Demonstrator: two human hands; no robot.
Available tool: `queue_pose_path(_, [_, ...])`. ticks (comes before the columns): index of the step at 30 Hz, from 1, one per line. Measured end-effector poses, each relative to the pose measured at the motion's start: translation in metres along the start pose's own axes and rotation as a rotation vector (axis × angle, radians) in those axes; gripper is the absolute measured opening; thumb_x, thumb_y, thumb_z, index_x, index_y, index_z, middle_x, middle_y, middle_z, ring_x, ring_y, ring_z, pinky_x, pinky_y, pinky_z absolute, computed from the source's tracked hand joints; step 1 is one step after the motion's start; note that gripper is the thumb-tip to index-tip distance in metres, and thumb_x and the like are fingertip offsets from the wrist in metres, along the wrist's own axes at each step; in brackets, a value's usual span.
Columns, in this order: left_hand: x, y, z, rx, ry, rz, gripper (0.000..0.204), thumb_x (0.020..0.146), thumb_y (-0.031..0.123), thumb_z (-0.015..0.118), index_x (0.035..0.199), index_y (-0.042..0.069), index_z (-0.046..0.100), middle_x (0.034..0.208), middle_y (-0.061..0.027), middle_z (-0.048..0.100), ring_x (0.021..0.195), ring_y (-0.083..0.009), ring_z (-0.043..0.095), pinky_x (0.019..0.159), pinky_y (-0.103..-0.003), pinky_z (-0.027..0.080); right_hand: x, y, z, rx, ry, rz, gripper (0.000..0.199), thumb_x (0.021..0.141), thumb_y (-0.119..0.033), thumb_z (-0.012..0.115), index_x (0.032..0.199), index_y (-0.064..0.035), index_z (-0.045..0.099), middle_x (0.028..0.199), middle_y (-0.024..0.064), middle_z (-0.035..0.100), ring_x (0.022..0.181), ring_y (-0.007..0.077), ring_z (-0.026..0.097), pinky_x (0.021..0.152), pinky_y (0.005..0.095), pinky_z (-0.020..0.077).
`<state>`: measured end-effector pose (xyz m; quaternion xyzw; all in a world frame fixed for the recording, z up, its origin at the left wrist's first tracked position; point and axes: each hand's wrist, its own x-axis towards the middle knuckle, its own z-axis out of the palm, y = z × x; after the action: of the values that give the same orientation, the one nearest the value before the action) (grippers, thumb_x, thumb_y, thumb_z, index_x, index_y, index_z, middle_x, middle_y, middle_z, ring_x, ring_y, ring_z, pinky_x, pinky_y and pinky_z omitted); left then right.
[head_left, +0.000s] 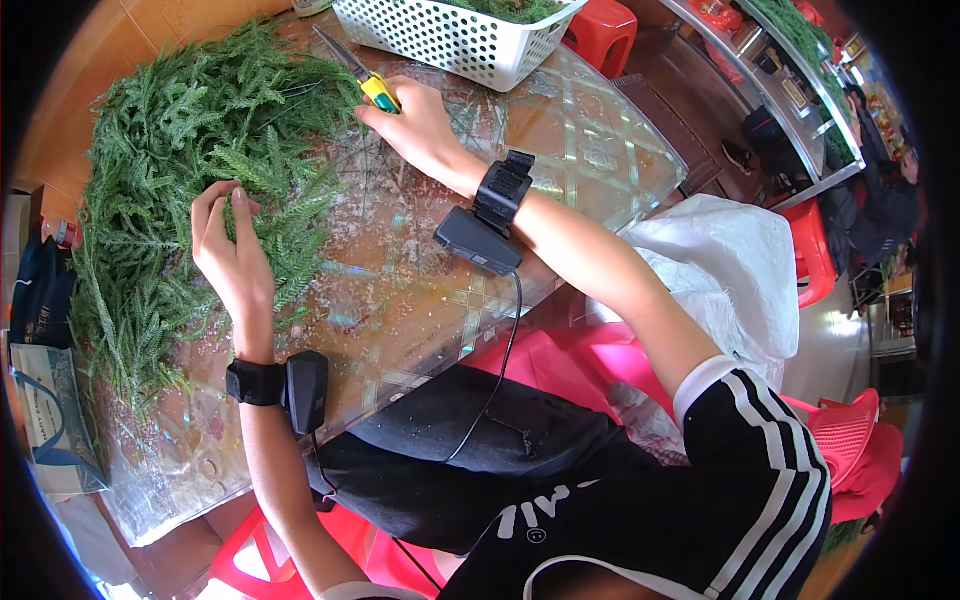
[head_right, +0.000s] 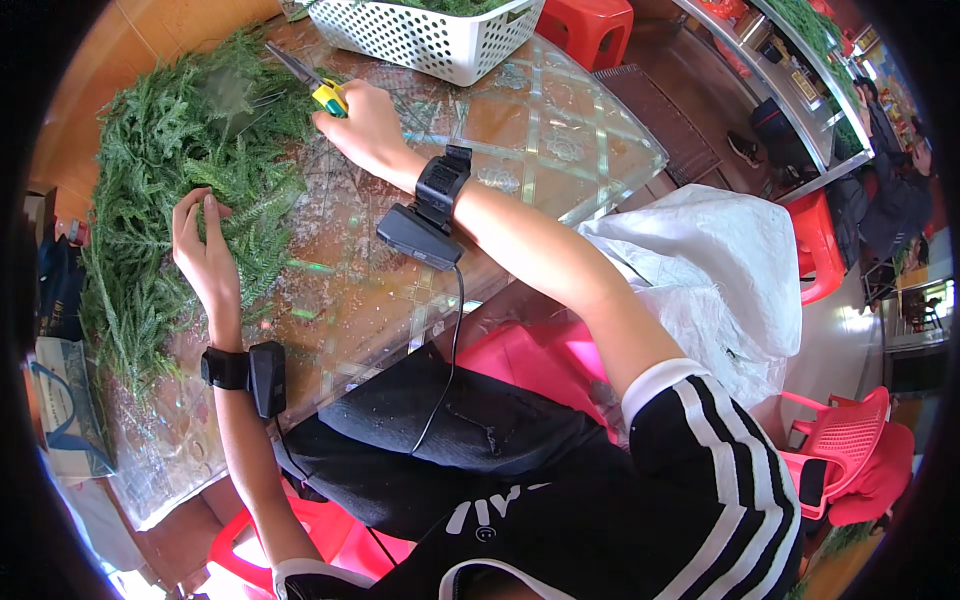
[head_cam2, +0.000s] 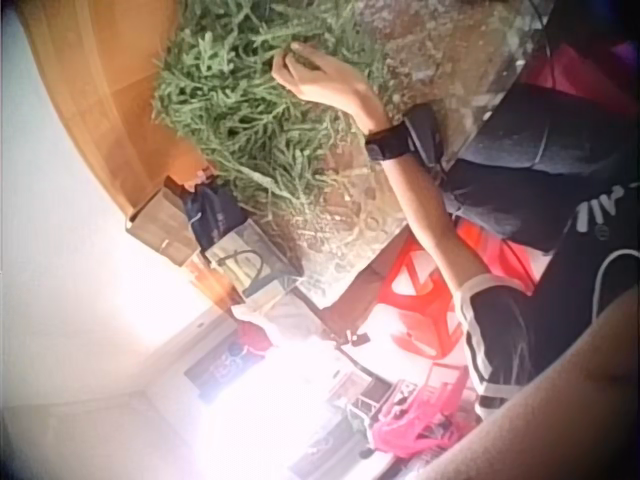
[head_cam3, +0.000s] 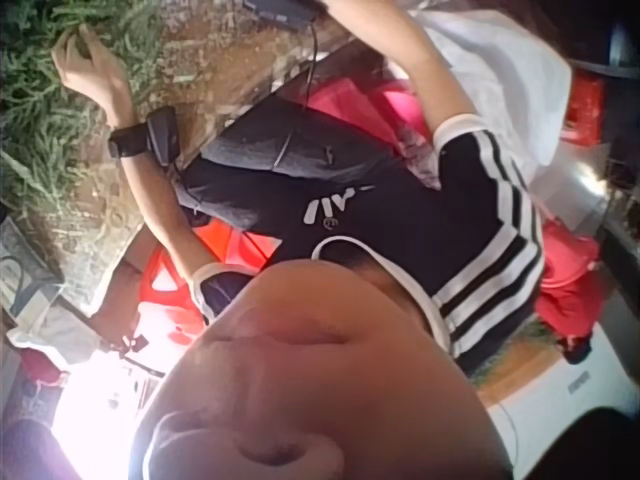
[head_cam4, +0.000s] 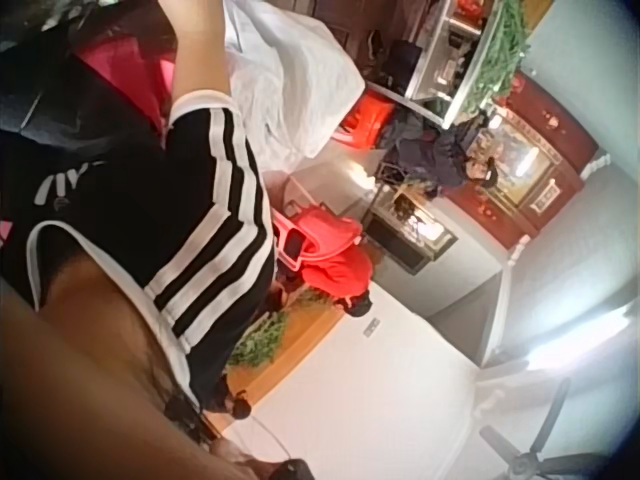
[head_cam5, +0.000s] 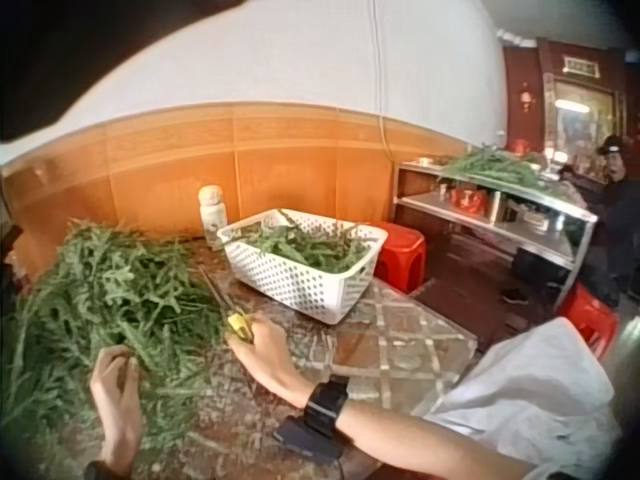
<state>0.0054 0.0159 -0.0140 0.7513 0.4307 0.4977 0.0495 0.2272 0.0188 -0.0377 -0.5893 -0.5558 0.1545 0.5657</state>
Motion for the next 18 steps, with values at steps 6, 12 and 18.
queue_pose_path(6, [0.0014,0.0031,-0.0017,-0.02,0.005,-0.05,0.024,0.088,0.013,0.048,0.076,-0.004,0.06,0.091,-0.0095,0.057,0.075,-0.0189,0.054,0.071,-0.032,0.042,-0.001,-0.0007,-0.0004,-0.029,-0.046,-0.032,0.035,0.073,-0.024,0.063,0.082,0.0091,0.056,0.091,0.0151,0.058,0.07,0.0194,0.055,0.064,0.0318,0.0415])
queue_pose_path(12, [0.0004,-0.0007,-0.0022,0.007,0.016,0.003,0.023,0.089,0.014,0.048,0.084,-0.005,0.06,0.087,-0.0097,0.058,0.072,-0.0189,0.054,0.07,-0.031,0.042,-0.0025,-0.001,0.0011,-0.073,-0.047,-0.044,0.034,0.072,-0.025,0.064,0.076,0.0078,0.055,0.096,0.0161,0.055,0.074,0.0232,0.055,0.068,0.0343,0.041])
queue_pose_path(18, [-0.0017,0.0008,0.0029,-0.038,-0.037,-0.089,0.023,0.089,0.015,0.048,0.087,-0.006,0.059,0.089,-0.0114,0.058,0.072,-0.0187,0.055,0.068,-0.032,0.043,-0.0007,0.0042,0.0025,-0.096,-0.031,-0.053,0.032,0.072,-0.024,0.064,0.069,0.0055,0.052,0.091,0.0157,0.053,0.073,0.0254,0.053,0.067,0.0367,0.0396])
